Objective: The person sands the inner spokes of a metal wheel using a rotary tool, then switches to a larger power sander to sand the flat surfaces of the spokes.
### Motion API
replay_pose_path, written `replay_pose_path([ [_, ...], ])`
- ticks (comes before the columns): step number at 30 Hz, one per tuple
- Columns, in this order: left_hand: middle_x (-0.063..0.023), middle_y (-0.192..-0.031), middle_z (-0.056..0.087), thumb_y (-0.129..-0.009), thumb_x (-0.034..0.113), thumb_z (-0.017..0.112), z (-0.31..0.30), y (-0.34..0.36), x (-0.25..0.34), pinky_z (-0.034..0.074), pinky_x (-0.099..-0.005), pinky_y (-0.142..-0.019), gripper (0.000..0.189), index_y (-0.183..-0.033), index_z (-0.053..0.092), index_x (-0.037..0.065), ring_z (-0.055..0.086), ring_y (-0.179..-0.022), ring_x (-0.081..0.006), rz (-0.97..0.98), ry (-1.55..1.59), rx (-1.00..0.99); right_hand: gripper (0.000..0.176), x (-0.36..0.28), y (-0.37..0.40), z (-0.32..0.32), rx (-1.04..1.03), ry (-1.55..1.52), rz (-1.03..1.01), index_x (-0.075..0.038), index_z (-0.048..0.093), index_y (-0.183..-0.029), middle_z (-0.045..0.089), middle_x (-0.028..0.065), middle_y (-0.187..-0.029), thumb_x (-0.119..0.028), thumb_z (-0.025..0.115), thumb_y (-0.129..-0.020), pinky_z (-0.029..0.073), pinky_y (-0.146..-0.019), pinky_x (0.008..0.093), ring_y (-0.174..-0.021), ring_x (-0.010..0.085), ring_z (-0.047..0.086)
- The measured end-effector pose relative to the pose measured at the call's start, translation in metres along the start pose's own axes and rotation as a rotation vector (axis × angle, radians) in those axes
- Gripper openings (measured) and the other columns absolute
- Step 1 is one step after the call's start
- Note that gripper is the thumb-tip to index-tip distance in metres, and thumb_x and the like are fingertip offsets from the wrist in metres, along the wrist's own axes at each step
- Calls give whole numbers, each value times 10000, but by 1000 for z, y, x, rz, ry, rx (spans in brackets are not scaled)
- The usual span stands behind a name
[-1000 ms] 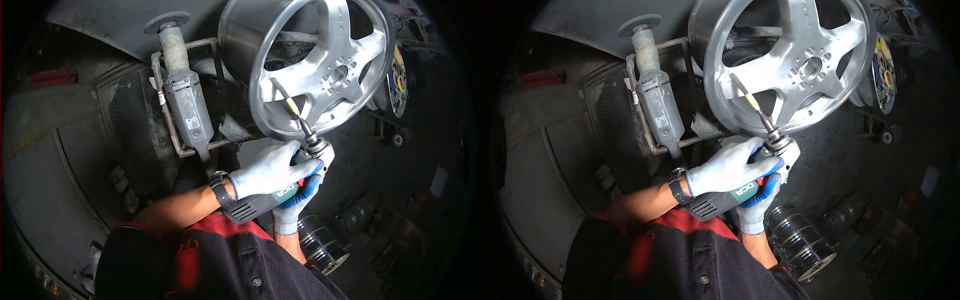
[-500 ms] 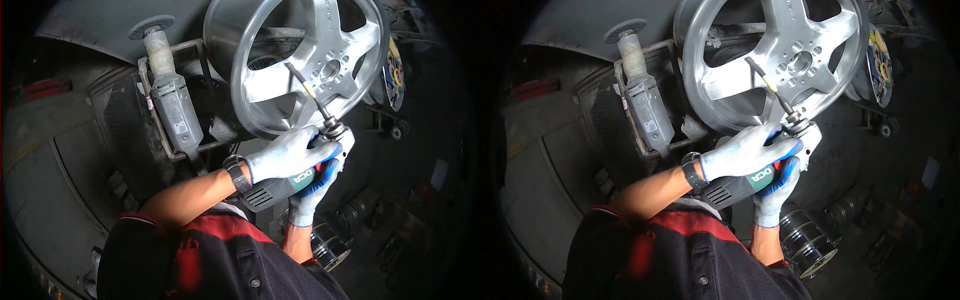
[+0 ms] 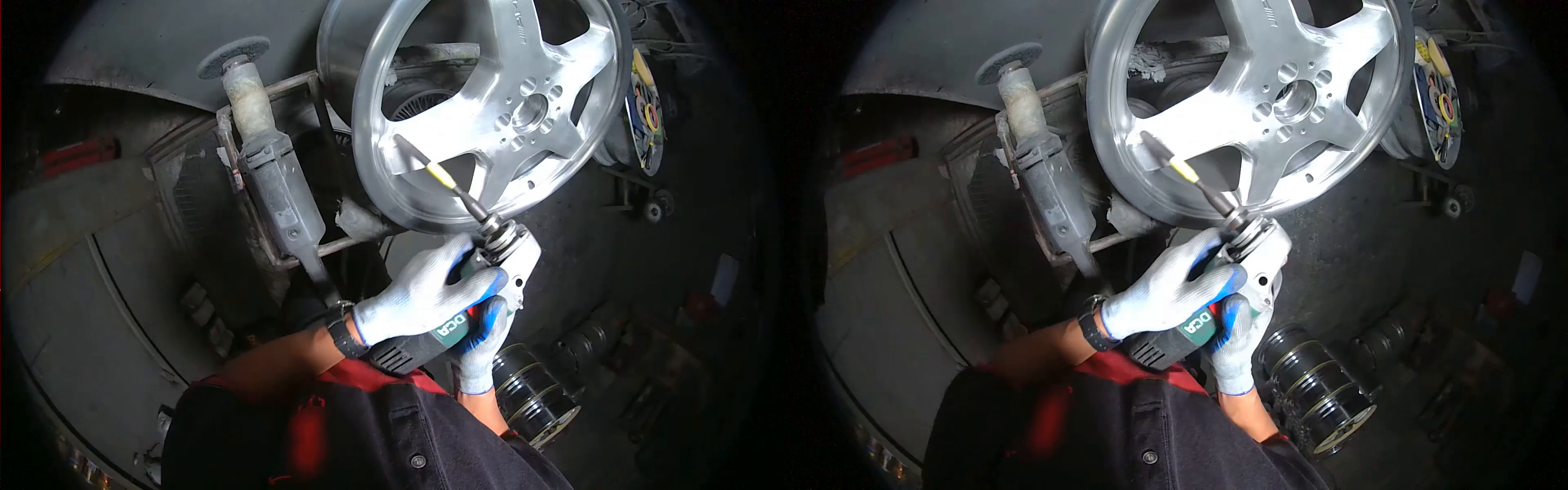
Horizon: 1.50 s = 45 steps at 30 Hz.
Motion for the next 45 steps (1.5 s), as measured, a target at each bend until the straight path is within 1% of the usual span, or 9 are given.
replay_pose_path([
  [5,-167,-1027,658,-962,220,637,2,1,-7,502,-354,-846,397,-1239,534,-45,657,-944,-217,-33,-111,117,656,6,-5,-10,-82,67,-47,7,520,-1342,599,91,-1252,-493,621,-930,434,-1009,326,-1160,183,566],
  [8,-165,-951,666,-959,235,644,7,-20,-3,507,-365,-793,365,-1187,552,-34,664,-884,-212,-23,-97,73,564,2,-14,-9,19,-131,27,17,545,-1307,627,97,-1226,-432,571,-968,460,-984,342,-1107,188,608],
  [12,-203,-905,667,-934,453,635,13,-53,6,507,-401,-755,503,-1097,593,-21,680,-839,-327,-43,-130,38,533,-6,-39,-11,-35,-265,-38,3,515,-1356,606,108,-1287,-403,525,-1010,468,-1021,357,-1180,197,590],
  [16,-212,-938,675,-940,462,622,17,-67,-6,506,-397,-762,509,-1104,596,-19,681,-863,-324,-113,-201,-4,545,-1,-50,-19,54,-282,-58,3,496,-1375,595,120,-1310,-402,526,-1011,475,-1016,361,-1174,209,597],
  [22,-195,-938,676,-950,342,647,11,-38,-5,510,-366,-772,441,-1163,566,-35,687,-872,-251,-68,-162,41,531,8,-28,-12,-29,-255,-37,6,504,-1356,609,108,-1265,-393,536,-1008,467,-1008,346,-1152,192,598],
  [29,-173,-1034,672,-971,234,619,6,-1,-12,510,-359,-837,415,-1282,514,-20,673,-971,-214,-115,-126,127,736,18,-11,-8,-87,-167,43,16,421,-1417,572,98,-1303,-474,647,-918,443,-1003,327,-1175,186,565],
  [34,-182,-951,667,-960,296,637,15,-25,-8,518,-378,-779,439,-1239,533,-26,686,-874,-265,-117,-201,105,630,5,-28,-15,-78,-186,26,-11,477,-1380,597,106,-1285,-487,541,-972,443,-1031,356,-1178,197,577],
  [38,-157,-858,656,-960,352,639,25,-59,-3,509,-357,-765,414,-1126,582,-23,655,-821,-207,-34,-127,62,543,-11,-48,-24,-11,-168,-68,6,533,-1334,621,101,-1251,-430,515,-1011,464,-988,339,-1136,179,599],
  [45,-161,-986,684,-995,286,588,30,-89,1,507,-339,-815,348,-1161,579,-19,631,-916,-140,30,-29,-21,495,-21,-75,-40,69,-238,-105,4,529,-1336,617,100,-1252,-345,584,-989,456,-1000,336,-1146,181,592],
])
Point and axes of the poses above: each hand's wrist, its own y-axis away from the middle knuckle, its own z-axis out of the palm, x = y × z, the point moved 5 cm from there along -y, towards the middle knuckle
